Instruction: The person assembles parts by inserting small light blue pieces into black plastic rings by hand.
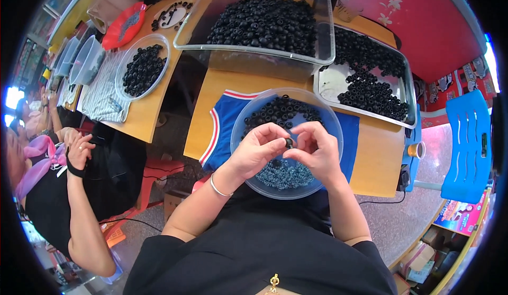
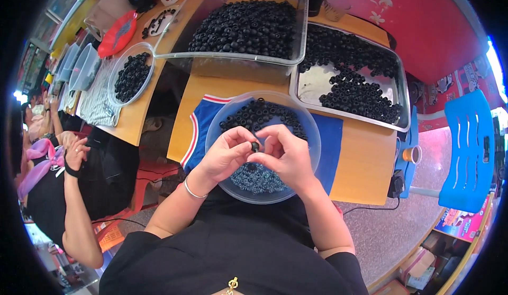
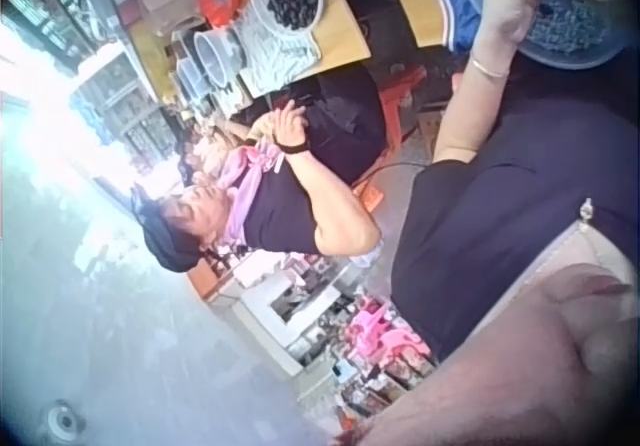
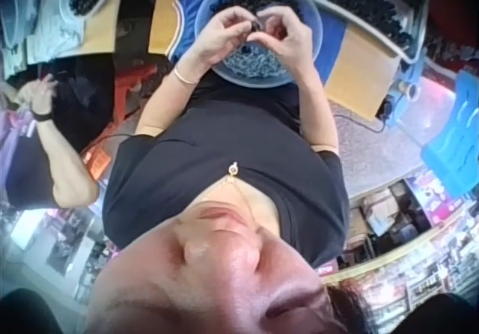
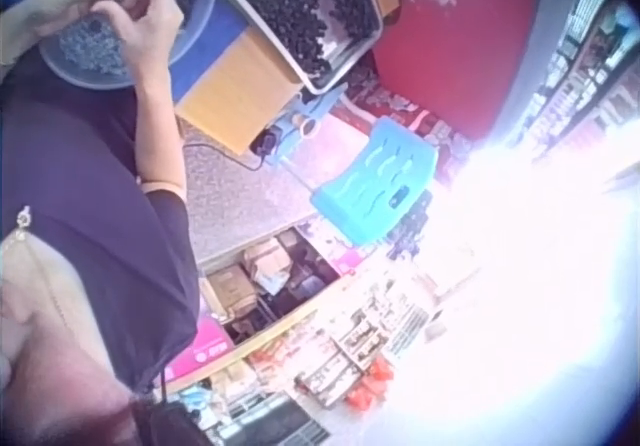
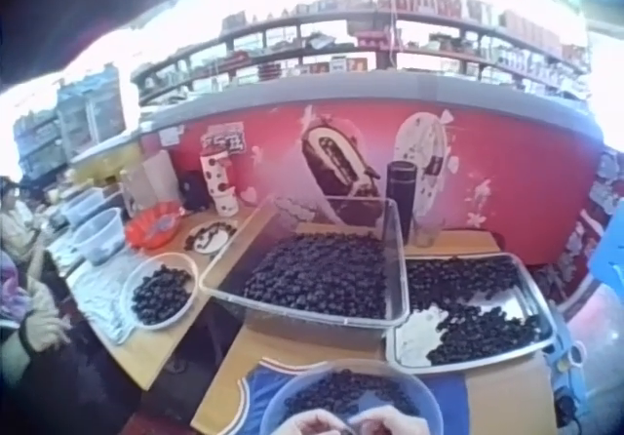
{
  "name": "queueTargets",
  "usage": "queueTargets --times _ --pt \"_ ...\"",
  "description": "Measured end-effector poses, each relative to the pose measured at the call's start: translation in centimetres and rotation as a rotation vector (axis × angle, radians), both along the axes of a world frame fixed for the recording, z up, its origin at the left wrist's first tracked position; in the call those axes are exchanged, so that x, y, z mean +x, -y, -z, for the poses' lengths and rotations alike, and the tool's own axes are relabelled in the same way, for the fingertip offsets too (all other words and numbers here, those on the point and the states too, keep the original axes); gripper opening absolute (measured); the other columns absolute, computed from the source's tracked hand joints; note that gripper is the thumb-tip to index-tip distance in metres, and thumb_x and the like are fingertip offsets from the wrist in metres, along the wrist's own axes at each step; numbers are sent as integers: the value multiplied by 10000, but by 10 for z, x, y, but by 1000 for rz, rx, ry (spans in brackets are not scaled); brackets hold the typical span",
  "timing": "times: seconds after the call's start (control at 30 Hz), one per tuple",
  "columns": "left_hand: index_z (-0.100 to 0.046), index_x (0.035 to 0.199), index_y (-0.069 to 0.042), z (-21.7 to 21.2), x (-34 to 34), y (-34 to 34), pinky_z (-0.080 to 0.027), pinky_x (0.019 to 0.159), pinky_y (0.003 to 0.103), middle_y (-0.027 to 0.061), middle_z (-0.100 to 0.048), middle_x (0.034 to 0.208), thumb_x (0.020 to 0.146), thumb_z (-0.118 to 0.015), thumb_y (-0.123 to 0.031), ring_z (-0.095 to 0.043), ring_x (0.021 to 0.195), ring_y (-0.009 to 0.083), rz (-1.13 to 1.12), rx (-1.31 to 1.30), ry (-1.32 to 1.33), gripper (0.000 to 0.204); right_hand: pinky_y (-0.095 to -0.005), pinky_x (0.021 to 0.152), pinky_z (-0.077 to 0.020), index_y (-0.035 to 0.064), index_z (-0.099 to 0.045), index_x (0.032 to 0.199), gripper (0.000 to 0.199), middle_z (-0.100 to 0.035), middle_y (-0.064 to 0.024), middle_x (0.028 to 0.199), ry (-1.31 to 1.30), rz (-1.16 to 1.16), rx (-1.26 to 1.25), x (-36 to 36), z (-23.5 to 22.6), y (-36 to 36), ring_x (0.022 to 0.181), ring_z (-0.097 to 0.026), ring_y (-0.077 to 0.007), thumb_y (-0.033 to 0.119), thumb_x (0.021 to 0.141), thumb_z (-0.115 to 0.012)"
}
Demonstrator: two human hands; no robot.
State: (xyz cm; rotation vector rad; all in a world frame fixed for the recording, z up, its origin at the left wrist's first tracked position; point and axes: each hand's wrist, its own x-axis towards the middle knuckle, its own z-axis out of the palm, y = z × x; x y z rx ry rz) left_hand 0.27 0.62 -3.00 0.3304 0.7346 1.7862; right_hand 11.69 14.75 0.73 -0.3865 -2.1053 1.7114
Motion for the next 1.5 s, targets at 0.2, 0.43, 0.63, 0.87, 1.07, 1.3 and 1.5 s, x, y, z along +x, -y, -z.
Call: queueTargets --times 0.2,0.43,0.63,0.87,1.07,1.3,1.5 --pt "-469 1128 -86 -3 -1 -1 -509 796 255 55 -634 1010 924 -634 -82 -615 900 104 36 17 8 263 -264 526 -433 86 -706 1055 399 -552 -17 684 -13 -150 346 0 -5 -8 575 -508 -115 210 695 -827" --pt "-377 1270 -67 1 -3 0 -529 789 283 124 -658 1036 920 -641 -104 -644 921 154 46 13 14 440 -276 538 -454 85 -723 996 356 -563 -31 687 -36 -155 353 -1 -5 -9 590 -555 -134 217 682 -828" --pt "-378 1301 -66 -2 -1 0 -518 794 264 92 -655 1040 923 -632 -82 -631 929 131 34 -17 8 456 -257 527 -460 54 -705 905 294 -589 -31 710 5 -96 273 0 -11 -2 587 -567 -114 151 667 -846" --pt "-541 1104 -61 -2 1 -4 -522 795 241 38 -632 979 928 -620 -67 -622 890 104 -66 -13 1 192 -247 526 -485 42 -650 802 218 -624 -42 748 -137 20 394 1 -5 2 604 -603 -120 101 690 -827" --pt "-568 1014 -50 0 -1 -5 -528 806 246 38 -625 976 929 -620 -66 -624 896 109 -89 -23 6 101 -257 553 -512 39 -670 846 184 -645 -65 789 -187 40 497 -2 -5 4 631 -633 -154 64 716 -798" --pt "-574 1003 -54 -1 0 -4 -517 769 230 27 -634 948 922 -632 -68 -620 876 100 -137 -40 -17 100 -259 576 -527 33 -674 848 167 -664 -77 817 -169 81 473 -2 -3 6 685 -654 -164 35 723 -784" --pt "-587 982 -66 3 1 -3 -501 732 219 11 -635 907 910 -654 -76 -607 816 84 -144 -60 -59 98 -260 564 -516 28 -661 805 156 -666 -75 796 -167 73 421 -1 -4 5 682 -647 -157 24 714 -787"
